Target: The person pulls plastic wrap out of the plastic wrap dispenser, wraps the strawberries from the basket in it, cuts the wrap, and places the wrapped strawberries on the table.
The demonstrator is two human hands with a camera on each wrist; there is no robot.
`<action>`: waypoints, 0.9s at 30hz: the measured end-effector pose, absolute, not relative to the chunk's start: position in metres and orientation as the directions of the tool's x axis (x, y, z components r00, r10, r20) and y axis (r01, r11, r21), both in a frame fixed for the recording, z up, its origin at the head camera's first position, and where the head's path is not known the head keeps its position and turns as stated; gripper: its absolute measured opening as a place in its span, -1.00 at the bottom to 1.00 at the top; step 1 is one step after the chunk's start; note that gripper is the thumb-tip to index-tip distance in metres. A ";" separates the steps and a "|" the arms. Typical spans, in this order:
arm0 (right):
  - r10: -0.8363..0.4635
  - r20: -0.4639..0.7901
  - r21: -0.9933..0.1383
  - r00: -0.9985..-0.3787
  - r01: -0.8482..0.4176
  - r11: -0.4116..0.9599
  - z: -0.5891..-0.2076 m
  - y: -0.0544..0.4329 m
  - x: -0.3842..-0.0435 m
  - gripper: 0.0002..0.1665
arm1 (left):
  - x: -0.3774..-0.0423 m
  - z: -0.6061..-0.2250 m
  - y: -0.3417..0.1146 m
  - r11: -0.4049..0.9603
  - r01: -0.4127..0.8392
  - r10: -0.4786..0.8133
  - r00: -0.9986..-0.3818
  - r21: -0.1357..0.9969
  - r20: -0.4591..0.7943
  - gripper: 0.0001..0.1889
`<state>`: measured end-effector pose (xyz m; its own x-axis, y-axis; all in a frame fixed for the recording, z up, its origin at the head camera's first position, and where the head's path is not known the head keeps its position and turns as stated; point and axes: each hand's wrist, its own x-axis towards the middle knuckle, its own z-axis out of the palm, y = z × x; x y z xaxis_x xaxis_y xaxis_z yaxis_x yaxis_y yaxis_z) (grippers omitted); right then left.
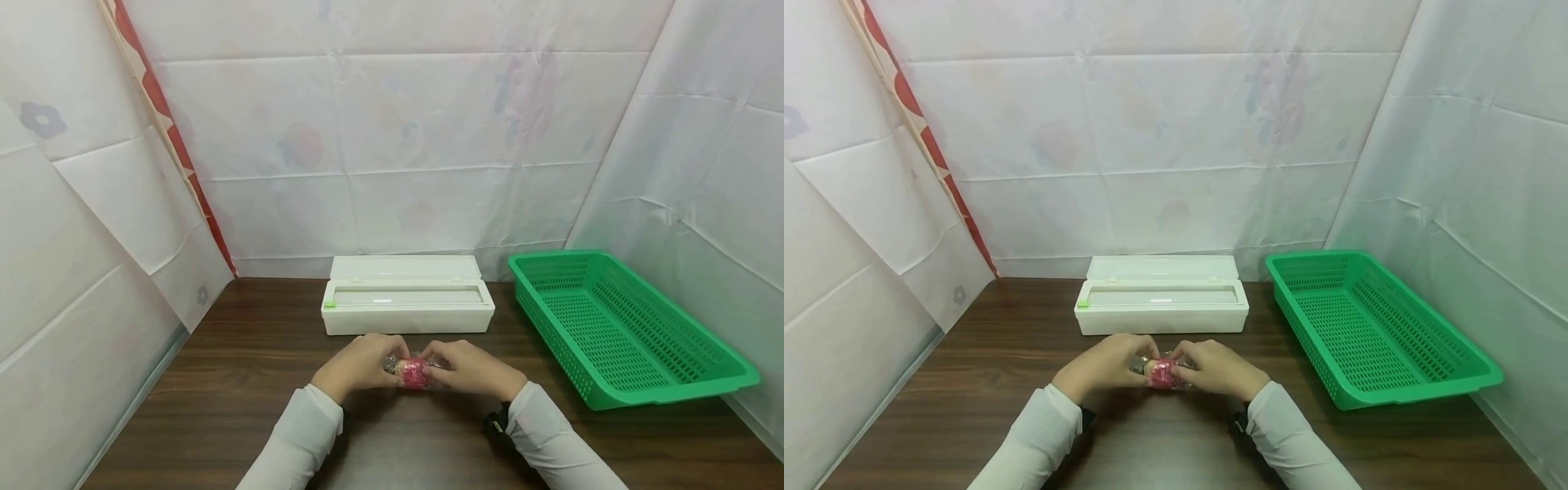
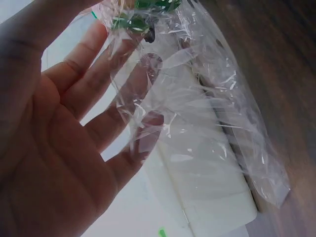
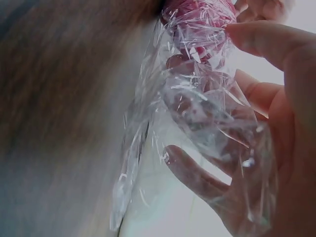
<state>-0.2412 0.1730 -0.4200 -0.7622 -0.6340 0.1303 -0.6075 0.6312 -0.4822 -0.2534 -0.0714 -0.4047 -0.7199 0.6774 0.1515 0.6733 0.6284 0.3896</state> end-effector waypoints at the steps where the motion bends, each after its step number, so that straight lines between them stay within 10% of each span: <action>1: -0.629 0.135 -0.473 -0.766 -0.607 0.638 -0.419 0.174 -0.241 -0.79 | -0.253 -0.405 -0.071 0.634 0.667 0.670 -0.726 0.391 0.153 -0.69; 17: -0.636 0.361 -0.178 -0.682 -0.720 0.671 -0.418 0.163 -0.235 -0.51 | -0.252 -0.408 -0.069 0.695 0.637 0.637 -0.761 0.334 0.123 -0.70; 27: -0.589 0.302 -0.246 -0.750 -0.658 0.711 -0.426 0.156 -0.231 -0.46 | -0.253 -0.411 -0.069 0.671 0.660 0.670 -0.735 0.338 0.105 -0.64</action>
